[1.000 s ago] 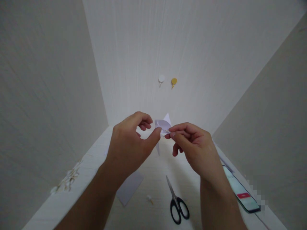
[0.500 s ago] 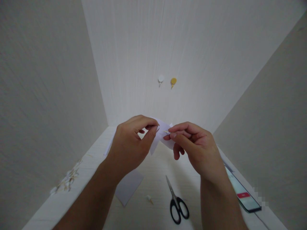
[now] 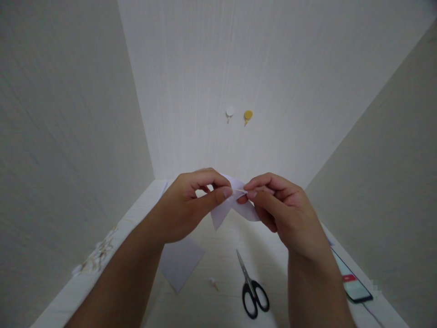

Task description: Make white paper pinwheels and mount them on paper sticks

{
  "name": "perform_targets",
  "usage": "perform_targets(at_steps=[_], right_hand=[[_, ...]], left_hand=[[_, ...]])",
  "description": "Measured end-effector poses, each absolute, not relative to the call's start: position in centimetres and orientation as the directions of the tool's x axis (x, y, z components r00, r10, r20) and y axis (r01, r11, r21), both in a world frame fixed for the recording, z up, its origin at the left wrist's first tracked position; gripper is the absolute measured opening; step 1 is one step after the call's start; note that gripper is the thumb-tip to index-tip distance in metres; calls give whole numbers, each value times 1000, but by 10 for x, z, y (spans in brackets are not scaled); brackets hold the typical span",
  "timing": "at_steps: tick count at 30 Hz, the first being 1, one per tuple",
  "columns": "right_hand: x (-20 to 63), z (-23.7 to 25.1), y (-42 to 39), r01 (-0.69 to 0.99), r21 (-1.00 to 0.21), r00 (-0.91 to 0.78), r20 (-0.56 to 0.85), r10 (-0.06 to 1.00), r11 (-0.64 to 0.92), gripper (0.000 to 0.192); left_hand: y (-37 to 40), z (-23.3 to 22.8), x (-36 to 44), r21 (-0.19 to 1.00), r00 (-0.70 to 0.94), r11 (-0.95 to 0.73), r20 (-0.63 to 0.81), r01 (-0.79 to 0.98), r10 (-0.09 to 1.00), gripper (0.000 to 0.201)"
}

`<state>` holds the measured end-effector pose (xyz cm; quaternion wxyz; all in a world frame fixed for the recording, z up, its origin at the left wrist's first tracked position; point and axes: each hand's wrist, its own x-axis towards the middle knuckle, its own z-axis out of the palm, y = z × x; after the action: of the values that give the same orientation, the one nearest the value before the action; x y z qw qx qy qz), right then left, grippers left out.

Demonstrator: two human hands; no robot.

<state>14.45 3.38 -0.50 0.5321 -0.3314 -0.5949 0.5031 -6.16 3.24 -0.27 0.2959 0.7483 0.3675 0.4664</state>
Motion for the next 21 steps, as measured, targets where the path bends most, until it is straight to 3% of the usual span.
perform_targets(at_steps=[21], right_hand=[[153,-8,38,-215,-961,-418,252,873,175,11]], left_hand=[[28,1,-58,892,355,-443,388,85,850,19]])
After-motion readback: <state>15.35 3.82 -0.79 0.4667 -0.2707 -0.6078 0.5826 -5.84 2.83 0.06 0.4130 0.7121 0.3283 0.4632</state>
